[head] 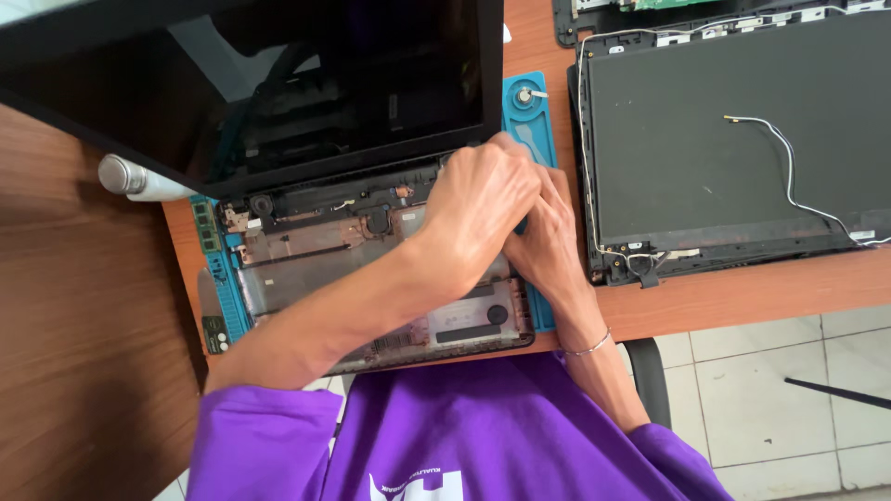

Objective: The person assembles a laptop by fitting a display assembly into a base chassis and routing internal cables by hand and with a small screwdriver.

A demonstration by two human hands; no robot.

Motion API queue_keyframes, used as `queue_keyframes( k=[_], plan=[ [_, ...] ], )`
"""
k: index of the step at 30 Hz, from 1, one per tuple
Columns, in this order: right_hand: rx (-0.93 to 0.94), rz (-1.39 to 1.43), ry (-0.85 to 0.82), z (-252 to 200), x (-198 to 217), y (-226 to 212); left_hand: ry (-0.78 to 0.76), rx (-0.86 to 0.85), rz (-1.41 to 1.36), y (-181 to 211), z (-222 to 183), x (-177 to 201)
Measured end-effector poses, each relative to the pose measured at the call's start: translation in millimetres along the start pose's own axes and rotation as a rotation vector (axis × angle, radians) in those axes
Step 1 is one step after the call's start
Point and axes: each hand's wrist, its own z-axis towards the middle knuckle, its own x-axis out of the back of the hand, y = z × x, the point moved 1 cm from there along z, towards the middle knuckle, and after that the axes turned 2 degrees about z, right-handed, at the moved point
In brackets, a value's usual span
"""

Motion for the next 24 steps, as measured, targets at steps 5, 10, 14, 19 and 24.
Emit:
queue_keyframes(
  k=[5,10,14,19,24],
  plan=[
    [-0.005,0.032,0.019,-3,-4,8,0.002,-0.098,-0.160,-7,10,-3],
    [-0.013,0.010,-0.002,-1,-3,3,0.088,-0.076,-0.297,-15,3,-1],
    [-0.016,0.017,-0.005,1,1,1,0.136,-0.070,-0.340,-14,2,-1],
    [-0.003,-0.010,-0.002,1,0,-2,0.228,-0.059,-0.379,-14,-2,1],
    [-0.001,-0.003,-0.016,2,2,-6,0.229,-0.024,-0.370,-12,-3,2]
  ],
)
